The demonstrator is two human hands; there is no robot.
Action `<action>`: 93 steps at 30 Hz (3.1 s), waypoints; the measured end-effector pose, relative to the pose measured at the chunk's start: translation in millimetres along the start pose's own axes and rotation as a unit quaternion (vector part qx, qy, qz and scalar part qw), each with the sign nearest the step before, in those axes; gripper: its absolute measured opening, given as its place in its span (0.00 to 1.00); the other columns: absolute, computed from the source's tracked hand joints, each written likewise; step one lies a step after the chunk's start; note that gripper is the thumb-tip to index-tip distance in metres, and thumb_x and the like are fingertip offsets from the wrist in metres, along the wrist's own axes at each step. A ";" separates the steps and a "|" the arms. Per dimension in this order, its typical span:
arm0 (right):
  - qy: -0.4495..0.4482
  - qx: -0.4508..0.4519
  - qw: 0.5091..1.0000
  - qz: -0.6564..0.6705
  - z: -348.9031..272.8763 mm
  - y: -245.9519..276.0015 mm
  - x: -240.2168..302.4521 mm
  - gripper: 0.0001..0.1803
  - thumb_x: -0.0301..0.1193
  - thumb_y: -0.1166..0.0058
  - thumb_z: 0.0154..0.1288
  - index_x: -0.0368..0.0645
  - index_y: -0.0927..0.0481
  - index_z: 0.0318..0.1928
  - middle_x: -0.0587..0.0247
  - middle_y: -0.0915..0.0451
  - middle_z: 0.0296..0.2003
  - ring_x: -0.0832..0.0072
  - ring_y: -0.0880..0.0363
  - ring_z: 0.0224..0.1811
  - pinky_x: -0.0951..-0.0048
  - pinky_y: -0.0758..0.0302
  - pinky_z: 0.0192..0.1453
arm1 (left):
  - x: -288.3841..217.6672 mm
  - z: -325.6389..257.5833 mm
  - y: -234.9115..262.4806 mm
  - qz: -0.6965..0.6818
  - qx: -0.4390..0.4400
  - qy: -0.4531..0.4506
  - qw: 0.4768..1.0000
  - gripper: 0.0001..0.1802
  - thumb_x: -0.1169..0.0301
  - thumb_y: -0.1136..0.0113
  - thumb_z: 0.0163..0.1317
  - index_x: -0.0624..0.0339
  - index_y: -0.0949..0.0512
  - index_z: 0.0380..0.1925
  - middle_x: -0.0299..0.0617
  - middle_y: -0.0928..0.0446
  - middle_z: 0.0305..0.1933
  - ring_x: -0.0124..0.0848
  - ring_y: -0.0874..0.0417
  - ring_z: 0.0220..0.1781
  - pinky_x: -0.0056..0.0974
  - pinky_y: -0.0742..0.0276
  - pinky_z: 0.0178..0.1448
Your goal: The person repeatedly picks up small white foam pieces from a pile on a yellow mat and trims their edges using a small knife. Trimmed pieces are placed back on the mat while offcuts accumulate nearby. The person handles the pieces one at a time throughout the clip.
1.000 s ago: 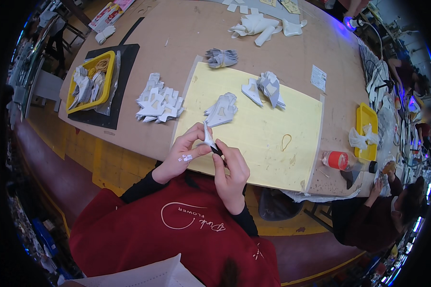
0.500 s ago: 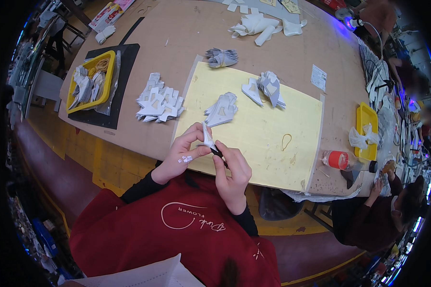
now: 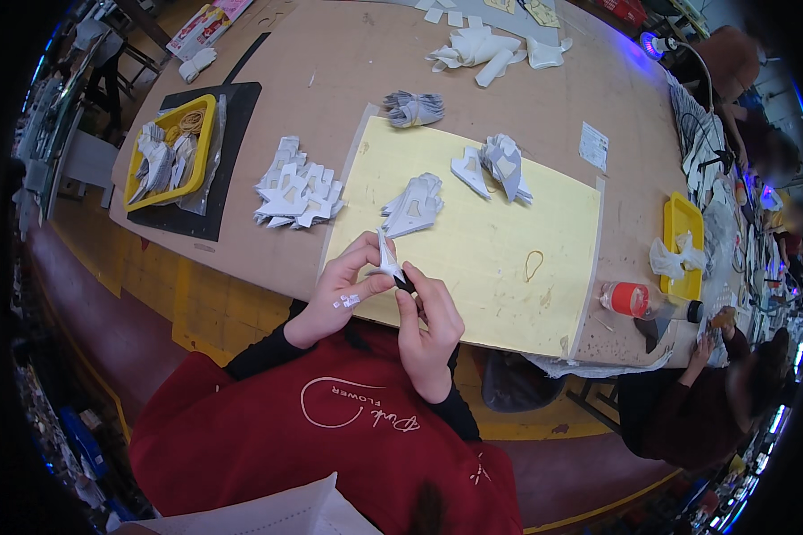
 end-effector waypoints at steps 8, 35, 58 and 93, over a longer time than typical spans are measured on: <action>0.051 -0.006 0.999 0.011 -1.0 -1.6 6.0 0.16 0.15 0.43 0.61 0.35 0.18 0.50 0.58 0.22 0.31 0.75 0.25 0.28 0.78 0.29 0.31 | -1.9 -0.6 1.9 0.013 -0.003 -0.010 1.000 0.08 0.72 0.38 0.63 0.64 0.25 0.37 0.41 0.30 0.49 0.33 0.30 0.55 0.35 0.37 0.61; 0.022 0.206 0.978 0.019 -6.2 -41.5 13.0 0.18 0.17 0.43 0.62 0.44 0.16 0.52 0.61 0.25 0.29 0.74 0.24 0.26 0.74 0.28 0.30 | 3.1 4.1 37.5 0.145 -0.113 -0.006 0.983 0.08 0.70 0.35 0.61 0.63 0.23 0.34 0.45 0.26 0.55 0.39 0.28 0.61 0.40 0.37 0.66; -0.062 0.116 0.990 0.051 -8.2 1.8 -14.8 0.18 0.18 0.42 0.61 0.36 0.20 0.52 0.65 0.26 0.28 0.83 0.35 0.25 0.81 0.38 0.28 | 65.5 40.9 43.2 0.323 -0.132 0.038 0.936 0.16 0.68 0.34 0.58 0.63 0.23 0.44 0.45 0.21 0.35 0.43 0.19 0.37 0.43 0.24 0.43; 0.021 0.069 0.997 0.002 4.1 4.7 12.3 0.16 0.18 0.40 0.59 0.34 0.19 0.50 0.57 0.23 0.28 0.73 0.28 0.23 0.75 0.30 0.27 | -39.9 -2.0 1.3 0.133 0.063 -0.083 0.986 0.07 0.74 0.41 0.64 0.66 0.24 0.39 0.42 0.25 0.39 0.37 0.25 0.45 0.37 0.29 0.51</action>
Point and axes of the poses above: each hand's wrist, its own z-axis towards the middle knuckle, its own y-axis out of the back of the hand, x = y × z, the point moved 10 cm from there along z, towards the middle knuckle
